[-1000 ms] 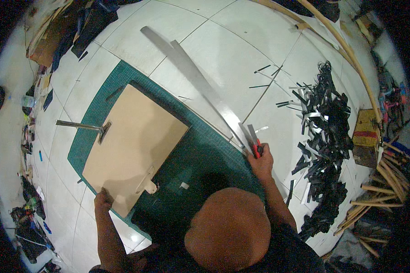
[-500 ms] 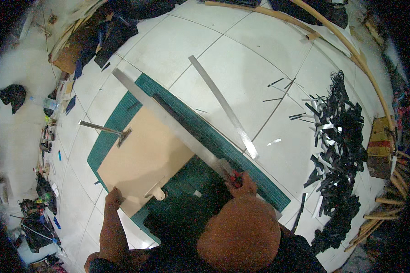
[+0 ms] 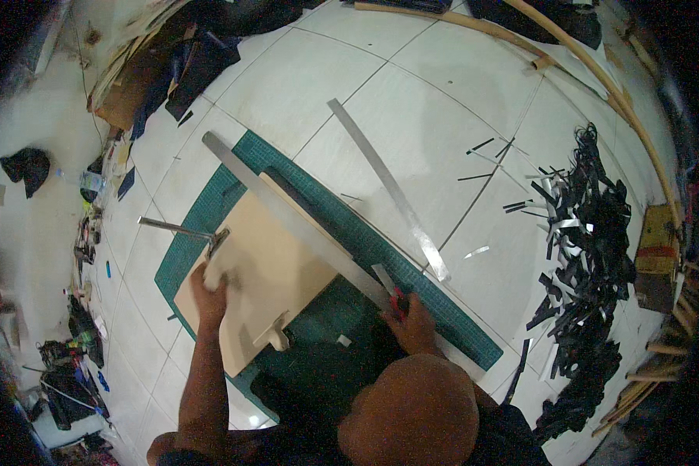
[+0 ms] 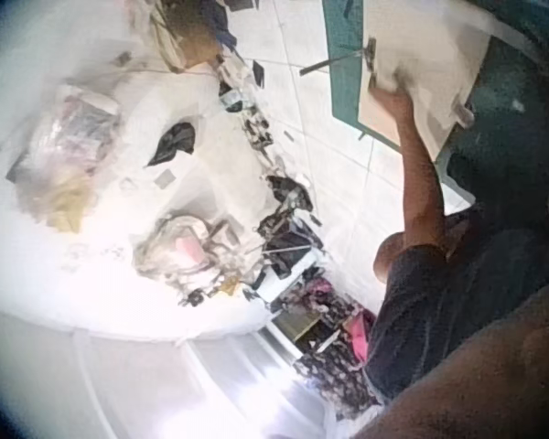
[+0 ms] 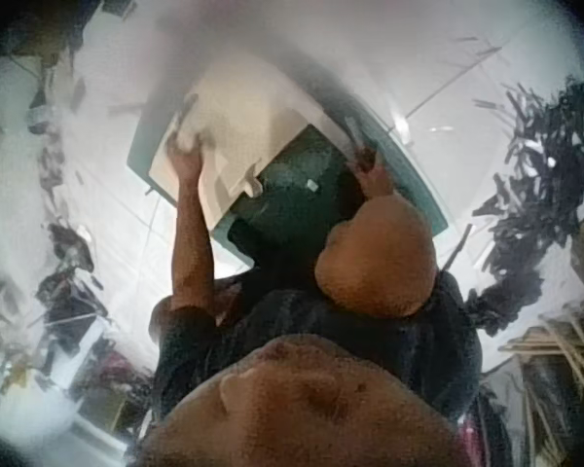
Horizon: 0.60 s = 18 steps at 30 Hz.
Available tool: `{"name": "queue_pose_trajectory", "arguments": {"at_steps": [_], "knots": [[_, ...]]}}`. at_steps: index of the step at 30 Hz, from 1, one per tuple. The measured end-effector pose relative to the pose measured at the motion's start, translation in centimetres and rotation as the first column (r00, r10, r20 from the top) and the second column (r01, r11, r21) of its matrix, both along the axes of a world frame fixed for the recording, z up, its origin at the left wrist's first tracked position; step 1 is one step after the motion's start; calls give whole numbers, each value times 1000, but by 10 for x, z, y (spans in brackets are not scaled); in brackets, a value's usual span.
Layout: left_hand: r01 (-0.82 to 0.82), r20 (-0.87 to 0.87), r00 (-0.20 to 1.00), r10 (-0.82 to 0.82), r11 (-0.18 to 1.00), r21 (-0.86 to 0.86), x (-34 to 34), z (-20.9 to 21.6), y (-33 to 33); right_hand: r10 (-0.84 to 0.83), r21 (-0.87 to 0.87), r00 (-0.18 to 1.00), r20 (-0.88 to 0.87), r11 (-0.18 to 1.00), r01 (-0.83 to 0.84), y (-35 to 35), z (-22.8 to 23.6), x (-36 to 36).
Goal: The person measures and cuts strips of material using a ruler and a utility knife, then sorts and moves sheets of material before starting to work on another piece.
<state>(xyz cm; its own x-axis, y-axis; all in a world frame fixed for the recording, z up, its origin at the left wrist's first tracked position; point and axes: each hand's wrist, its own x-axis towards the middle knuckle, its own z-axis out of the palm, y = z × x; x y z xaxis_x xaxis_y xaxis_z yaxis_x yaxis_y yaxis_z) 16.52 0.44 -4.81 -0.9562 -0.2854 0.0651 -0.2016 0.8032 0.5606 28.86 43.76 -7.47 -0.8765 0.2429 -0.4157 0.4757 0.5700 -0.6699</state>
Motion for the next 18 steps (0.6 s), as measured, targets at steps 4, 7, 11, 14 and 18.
{"name": "queue_pose_trajectory", "arguments": {"at_steps": [4, 7, 11, 14, 18], "knots": [[420, 174, 897, -406, 906, -52, -94, 9, 97, -12, -6, 1000, 4, 1000, 12, -7, 2, -6], [520, 333, 838, -433, 817, -247, -136, -1, 117, -40, -45, 999, 4, 998, 40, -8, 5, -9], [543, 401, 805, -437, 814, -205, -153, -10, 119, -40, -64, 999, 33, 997, 42, -5, 9, -12], [560, 431, 784, -447, 809, -180, -159, -4, 130, -54, -66, 996, 77, 996, 59, -1, 14, -21], [548, 442, 791, -423, 811, -206, -163, 0, 129, -55, -109, 982, 182, 991, 76, 3, 14, -28]]}}
